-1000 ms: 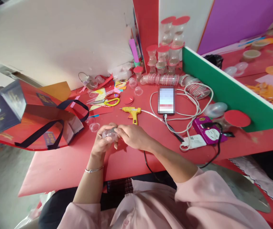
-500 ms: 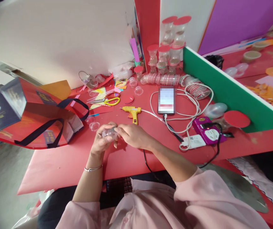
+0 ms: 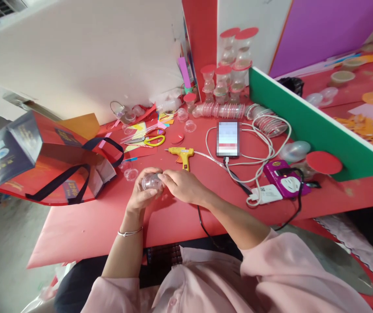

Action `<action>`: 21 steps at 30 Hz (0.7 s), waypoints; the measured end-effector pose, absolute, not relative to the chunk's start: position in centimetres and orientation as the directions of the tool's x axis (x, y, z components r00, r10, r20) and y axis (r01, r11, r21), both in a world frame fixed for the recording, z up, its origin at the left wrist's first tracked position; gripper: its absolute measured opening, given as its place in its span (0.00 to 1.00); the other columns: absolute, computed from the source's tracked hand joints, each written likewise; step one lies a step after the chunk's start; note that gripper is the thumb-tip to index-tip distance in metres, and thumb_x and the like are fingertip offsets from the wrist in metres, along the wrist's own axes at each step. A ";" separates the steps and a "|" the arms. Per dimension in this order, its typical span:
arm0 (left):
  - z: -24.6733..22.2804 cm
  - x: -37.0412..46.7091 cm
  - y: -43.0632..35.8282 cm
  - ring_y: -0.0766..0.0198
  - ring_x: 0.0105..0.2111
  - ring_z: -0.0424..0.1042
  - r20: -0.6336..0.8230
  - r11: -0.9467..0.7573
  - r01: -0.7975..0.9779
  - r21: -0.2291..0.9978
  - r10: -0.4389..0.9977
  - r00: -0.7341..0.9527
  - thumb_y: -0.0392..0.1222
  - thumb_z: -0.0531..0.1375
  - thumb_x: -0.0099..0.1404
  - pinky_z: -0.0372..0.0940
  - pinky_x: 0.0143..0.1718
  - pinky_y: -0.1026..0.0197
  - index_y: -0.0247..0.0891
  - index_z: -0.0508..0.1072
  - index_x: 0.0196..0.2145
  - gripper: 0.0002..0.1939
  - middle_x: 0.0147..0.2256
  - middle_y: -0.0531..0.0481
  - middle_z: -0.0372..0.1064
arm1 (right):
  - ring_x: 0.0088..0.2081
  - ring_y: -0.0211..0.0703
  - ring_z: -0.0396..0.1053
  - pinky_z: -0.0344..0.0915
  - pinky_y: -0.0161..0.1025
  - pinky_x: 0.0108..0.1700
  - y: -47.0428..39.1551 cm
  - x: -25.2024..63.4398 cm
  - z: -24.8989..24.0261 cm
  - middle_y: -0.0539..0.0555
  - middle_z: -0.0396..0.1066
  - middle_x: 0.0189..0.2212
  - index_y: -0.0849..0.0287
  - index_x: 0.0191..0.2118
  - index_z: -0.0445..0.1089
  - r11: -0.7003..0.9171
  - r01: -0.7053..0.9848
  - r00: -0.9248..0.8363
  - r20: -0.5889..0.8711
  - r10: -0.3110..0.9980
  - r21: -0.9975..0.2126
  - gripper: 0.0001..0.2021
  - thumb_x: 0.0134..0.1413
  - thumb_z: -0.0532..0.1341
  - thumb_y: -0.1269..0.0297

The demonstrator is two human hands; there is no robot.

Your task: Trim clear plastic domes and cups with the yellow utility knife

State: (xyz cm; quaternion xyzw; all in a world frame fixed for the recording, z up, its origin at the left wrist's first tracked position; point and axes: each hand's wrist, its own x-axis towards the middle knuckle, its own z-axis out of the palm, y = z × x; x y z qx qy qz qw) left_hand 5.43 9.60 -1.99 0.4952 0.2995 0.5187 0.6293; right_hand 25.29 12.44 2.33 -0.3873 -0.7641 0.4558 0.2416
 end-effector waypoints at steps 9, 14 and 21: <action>-2.3 5.3 9.7 0.65 0.27 0.74 0.150 -0.049 -0.324 0.945 0.944 0.293 0.38 0.71 0.56 0.70 0.23 0.67 0.39 0.73 0.52 0.25 0.37 0.48 0.74 | 0.30 0.38 0.66 0.55 0.35 0.34 12.2 25.3 2.7 0.52 0.74 0.29 0.57 0.33 0.68 0.248 0.367 -0.602 -0.025 0.798 -0.897 0.25 0.72 0.46 0.45; -2.4 5.2 9.8 0.65 0.27 0.75 0.133 -0.046 -0.287 0.957 0.948 0.290 0.41 0.73 0.54 0.72 0.25 0.65 0.38 0.74 0.48 0.24 0.39 0.48 0.72 | 0.29 0.38 0.65 0.54 0.35 0.33 12.1 25.2 2.7 0.51 0.72 0.25 0.57 0.31 0.67 0.261 0.379 -0.598 -0.020 0.801 -0.888 0.25 0.72 0.46 0.46; -2.1 5.5 9.8 0.70 0.24 0.71 0.177 -0.086 -0.284 0.955 0.933 0.313 0.39 0.72 0.55 0.70 0.23 0.67 0.39 0.75 0.46 0.20 0.40 0.49 0.70 | 0.28 0.38 0.65 0.53 0.35 0.33 12.1 25.1 2.7 0.51 0.70 0.23 0.57 0.31 0.67 0.267 0.387 -0.603 -0.023 0.798 -0.883 0.25 0.72 0.46 0.47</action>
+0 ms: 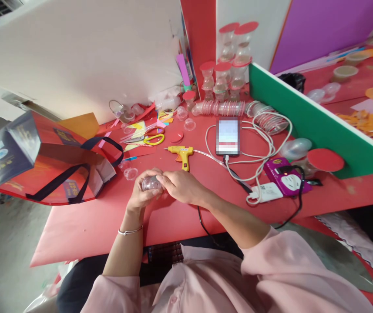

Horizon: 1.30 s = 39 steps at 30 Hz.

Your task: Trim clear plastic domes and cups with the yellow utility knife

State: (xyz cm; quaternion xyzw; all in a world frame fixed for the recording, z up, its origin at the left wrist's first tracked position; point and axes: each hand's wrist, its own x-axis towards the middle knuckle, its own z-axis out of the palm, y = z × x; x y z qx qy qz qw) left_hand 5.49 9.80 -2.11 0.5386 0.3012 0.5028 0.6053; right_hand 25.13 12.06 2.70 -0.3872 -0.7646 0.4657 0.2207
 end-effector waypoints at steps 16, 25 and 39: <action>-3.2 4.9 10.0 0.67 0.28 0.75 0.190 -0.091 -0.299 0.950 0.928 0.321 0.36 0.73 0.53 0.71 0.23 0.67 0.41 0.74 0.44 0.20 0.44 0.48 0.68 | 0.28 0.38 0.65 0.54 0.36 0.33 12.4 25.4 2.4 0.51 0.71 0.25 0.58 0.31 0.69 0.308 0.343 -0.654 0.010 0.756 -0.887 0.27 0.73 0.45 0.46; -2.9 4.7 10.0 0.66 0.29 0.75 0.177 -0.105 -0.240 0.965 0.937 0.301 0.38 0.72 0.53 0.71 0.25 0.65 0.40 0.74 0.43 0.19 0.43 0.49 0.68 | 0.28 0.37 0.66 0.55 0.35 0.34 12.4 25.2 2.0 0.50 0.70 0.24 0.58 0.30 0.67 0.244 0.287 -0.670 -0.013 0.743 -0.926 0.25 0.72 0.46 0.47; -2.5 4.9 10.0 0.65 0.31 0.73 0.162 -0.129 -0.137 0.982 0.951 0.264 0.40 0.74 0.52 0.70 0.31 0.65 0.38 0.75 0.44 0.22 0.39 0.47 0.73 | 0.28 0.37 0.64 0.51 0.35 0.32 12.2 25.0 2.0 0.50 0.69 0.24 0.57 0.31 0.64 0.274 0.393 -0.600 -0.019 0.800 -0.878 0.25 0.73 0.45 0.46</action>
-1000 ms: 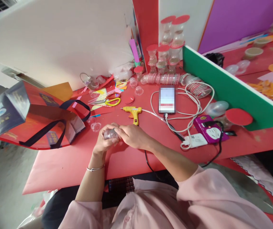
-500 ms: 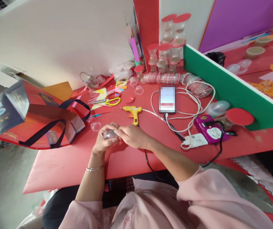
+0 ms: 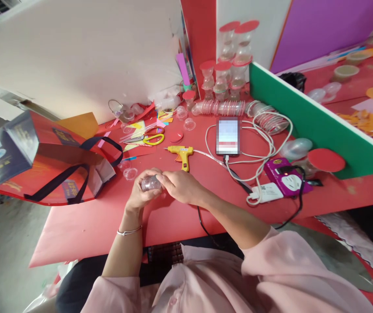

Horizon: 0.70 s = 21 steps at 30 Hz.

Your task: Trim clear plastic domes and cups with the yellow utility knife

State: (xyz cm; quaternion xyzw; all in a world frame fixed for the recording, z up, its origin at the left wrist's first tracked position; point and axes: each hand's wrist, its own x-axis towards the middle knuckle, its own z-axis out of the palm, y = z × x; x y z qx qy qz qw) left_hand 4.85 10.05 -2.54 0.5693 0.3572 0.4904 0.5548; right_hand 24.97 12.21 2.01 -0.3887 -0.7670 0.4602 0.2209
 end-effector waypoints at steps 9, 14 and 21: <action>-2.8 4.6 10.2 0.65 0.34 0.72 0.205 -0.170 -0.145 0.975 0.939 0.275 0.39 0.73 0.52 0.69 0.33 0.65 0.40 0.76 0.44 0.21 0.42 0.48 0.70 | 0.29 0.37 0.66 0.51 0.36 0.34 12.1 24.9 2.1 0.51 0.72 0.28 0.57 0.34 0.67 0.339 0.449 -0.608 -0.005 0.794 -0.827 0.25 0.74 0.44 0.48; -3.1 4.6 10.3 0.63 0.36 0.72 0.216 -0.186 -0.135 0.973 0.939 0.267 0.39 0.74 0.51 0.69 0.36 0.63 0.41 0.77 0.44 0.22 0.42 0.47 0.70 | 0.30 0.38 0.66 0.51 0.35 0.34 12.1 25.1 2.3 0.52 0.73 0.29 0.58 0.35 0.69 0.370 0.457 -0.625 0.004 0.780 -0.809 0.25 0.74 0.44 0.48; -3.3 4.4 10.4 0.62 0.37 0.72 0.209 -0.181 -0.127 0.975 0.943 0.258 0.40 0.74 0.50 0.69 0.35 0.63 0.41 0.76 0.42 0.21 0.42 0.47 0.70 | 0.29 0.38 0.66 0.50 0.36 0.33 12.0 25.1 2.4 0.52 0.73 0.28 0.58 0.36 0.70 0.383 0.477 -0.621 0.006 0.784 -0.791 0.25 0.74 0.44 0.48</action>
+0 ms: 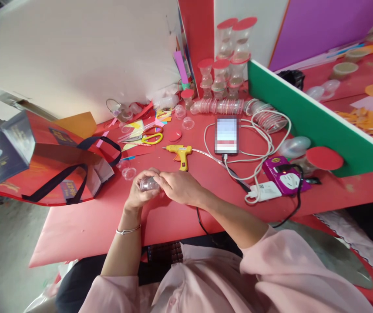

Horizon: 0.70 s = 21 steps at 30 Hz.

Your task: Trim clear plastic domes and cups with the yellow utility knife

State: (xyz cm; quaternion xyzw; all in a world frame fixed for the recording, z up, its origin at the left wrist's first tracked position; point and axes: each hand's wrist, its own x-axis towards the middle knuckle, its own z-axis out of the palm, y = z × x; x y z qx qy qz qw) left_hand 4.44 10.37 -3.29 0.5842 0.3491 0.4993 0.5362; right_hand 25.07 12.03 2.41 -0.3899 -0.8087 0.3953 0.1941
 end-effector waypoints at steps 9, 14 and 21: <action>-3.3 4.4 10.4 0.63 0.37 0.71 0.215 -0.175 -0.157 0.972 0.932 0.291 0.37 0.73 0.51 0.69 0.36 0.63 0.43 0.77 0.43 0.21 0.42 0.48 0.69 | 0.29 0.38 0.65 0.50 0.36 0.33 12.2 25.3 2.3 0.52 0.73 0.28 0.58 0.37 0.70 0.419 0.455 -0.648 0.030 0.761 -0.786 0.25 0.74 0.44 0.48; -3.4 4.3 10.4 0.62 0.38 0.71 0.198 -0.158 -0.158 0.975 0.939 0.281 0.38 0.74 0.50 0.69 0.35 0.63 0.42 0.77 0.44 0.22 0.43 0.47 0.69 | 0.29 0.38 0.65 0.50 0.36 0.33 12.2 25.3 2.3 0.52 0.72 0.28 0.58 0.37 0.70 0.417 0.452 -0.649 0.030 0.760 -0.788 0.25 0.74 0.44 0.49; -3.4 4.4 10.4 0.62 0.37 0.71 0.192 -0.145 -0.178 0.973 0.939 0.285 0.38 0.74 0.50 0.69 0.35 0.63 0.43 0.78 0.44 0.22 0.42 0.48 0.69 | 0.30 0.39 0.66 0.51 0.36 0.34 12.2 25.3 2.2 0.53 0.74 0.29 0.58 0.39 0.72 0.427 0.456 -0.655 0.031 0.755 -0.780 0.26 0.74 0.43 0.48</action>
